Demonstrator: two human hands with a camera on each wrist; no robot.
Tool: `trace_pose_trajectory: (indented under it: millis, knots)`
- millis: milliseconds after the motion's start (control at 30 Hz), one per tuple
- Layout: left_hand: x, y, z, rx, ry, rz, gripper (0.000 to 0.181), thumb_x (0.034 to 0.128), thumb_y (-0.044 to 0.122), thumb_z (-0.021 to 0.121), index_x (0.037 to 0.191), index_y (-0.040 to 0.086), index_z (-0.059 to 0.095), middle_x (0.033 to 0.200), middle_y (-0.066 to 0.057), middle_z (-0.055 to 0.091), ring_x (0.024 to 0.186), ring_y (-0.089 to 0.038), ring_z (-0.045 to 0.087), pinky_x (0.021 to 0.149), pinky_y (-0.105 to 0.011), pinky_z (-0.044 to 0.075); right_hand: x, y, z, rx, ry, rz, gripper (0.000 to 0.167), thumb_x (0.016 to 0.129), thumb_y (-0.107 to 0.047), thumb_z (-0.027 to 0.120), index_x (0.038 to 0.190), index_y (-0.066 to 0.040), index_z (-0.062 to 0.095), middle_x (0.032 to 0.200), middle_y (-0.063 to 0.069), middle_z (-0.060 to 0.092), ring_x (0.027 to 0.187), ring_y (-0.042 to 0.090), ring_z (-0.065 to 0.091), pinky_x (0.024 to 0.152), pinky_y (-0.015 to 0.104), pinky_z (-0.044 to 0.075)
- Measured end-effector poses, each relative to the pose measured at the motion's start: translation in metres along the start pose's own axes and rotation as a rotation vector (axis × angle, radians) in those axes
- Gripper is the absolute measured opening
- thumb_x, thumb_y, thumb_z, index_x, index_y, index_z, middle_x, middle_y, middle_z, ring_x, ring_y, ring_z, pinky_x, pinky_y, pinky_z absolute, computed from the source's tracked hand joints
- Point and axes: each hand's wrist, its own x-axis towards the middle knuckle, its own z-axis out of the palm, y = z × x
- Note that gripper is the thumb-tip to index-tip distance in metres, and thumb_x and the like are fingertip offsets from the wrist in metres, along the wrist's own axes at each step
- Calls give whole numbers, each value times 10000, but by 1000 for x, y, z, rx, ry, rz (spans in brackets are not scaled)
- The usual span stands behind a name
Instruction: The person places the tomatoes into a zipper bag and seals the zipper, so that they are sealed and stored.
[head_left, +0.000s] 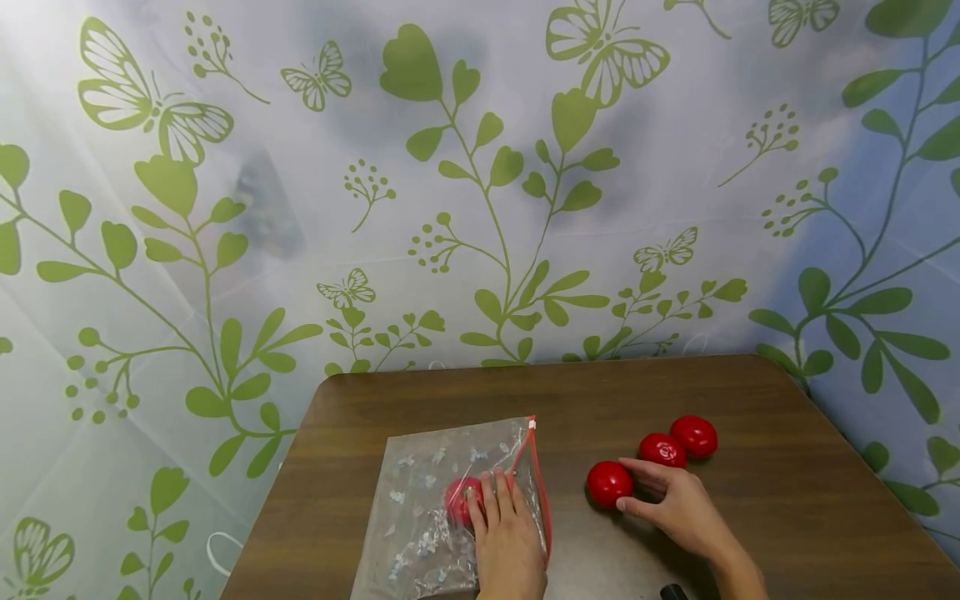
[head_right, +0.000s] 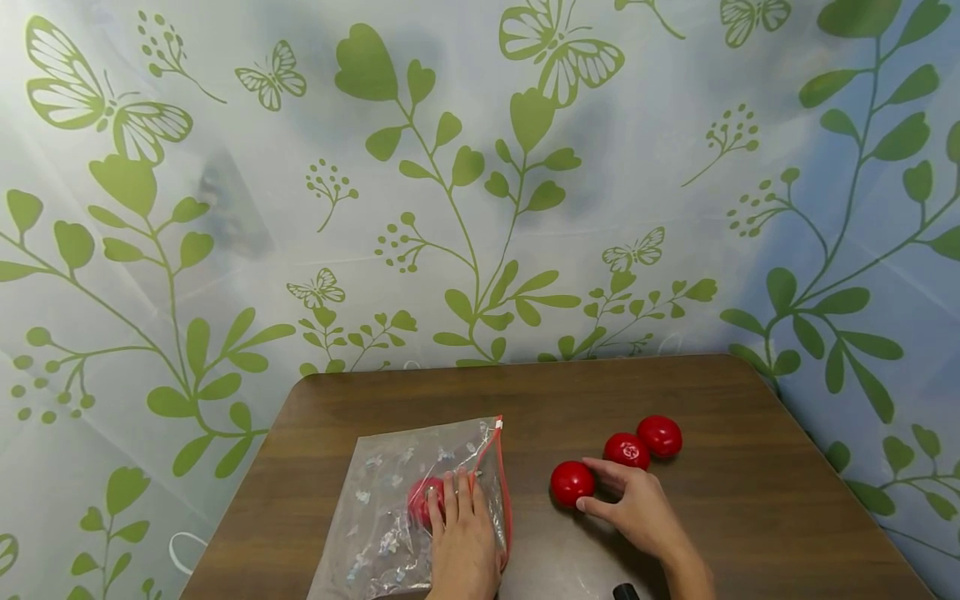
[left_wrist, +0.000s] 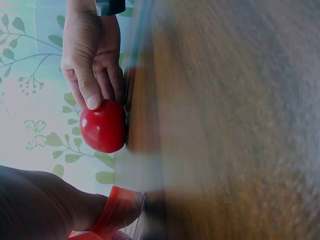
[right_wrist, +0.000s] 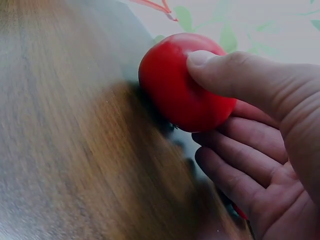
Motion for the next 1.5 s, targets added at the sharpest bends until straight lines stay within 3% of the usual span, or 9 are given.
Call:
trace_pose_trajectory:
  millis: [267, 567, 833, 1100, 1500]
  knots:
    - [0, 0, 0, -1, -2, -1, 987, 701, 178, 958, 1565, -31, 531, 1674, -236, 478, 1601, -450, 393, 1296, -682, 282, 0, -1, 0, 1, -2, 24, 637, 866, -317, 944, 1428, -116, 723, 1439, 167, 726, 1228, 336, 770, 988, 427, 642]
    - [0, 0, 0, 0, 7, 0, 943, 730, 164, 938, 1561, -33, 537, 1676, -239, 474, 1599, -453, 396, 1294, -679, 291, -3, -6, -4, -22, 17, -3, 628, 876, -330, 936, 1420, -95, 726, 1440, 200, 718, 1216, 367, 771, 969, 438, 649]
    - [0, 0, 0, 6, 18, -2, 1014, 685, 185, 974, 1567, -41, 527, 1673, -246, 476, 1595, -457, 403, 1293, -679, 289, 1, -16, -3, 1, 16, -8, 621, 874, -330, 939, 1424, -129, 729, 1425, 159, 735, 1246, 340, 761, 991, 426, 641]
    - [-1, 1, 4, 18, 52, 1, 973, 706, 194, 958, 1554, -42, 546, 1653, -245, 503, 1580, -458, 426, 1283, -676, 310, 7, -29, 7, 79, -42, -62, 619, 882, -301, 933, 1428, -103, 719, 1427, 165, 733, 1249, 346, 760, 999, 424, 639]
    - [1, 2, 1, 13, -4, -12, 1043, 685, 186, 983, 1581, -48, 502, 1667, -245, 482, 1595, -455, 398, 1295, -672, 294, 19, -45, 31, 118, -100, -181, 608, 888, -299, 931, 1414, -78, 721, 1416, 169, 737, 1229, 331, 766, 1004, 432, 632]
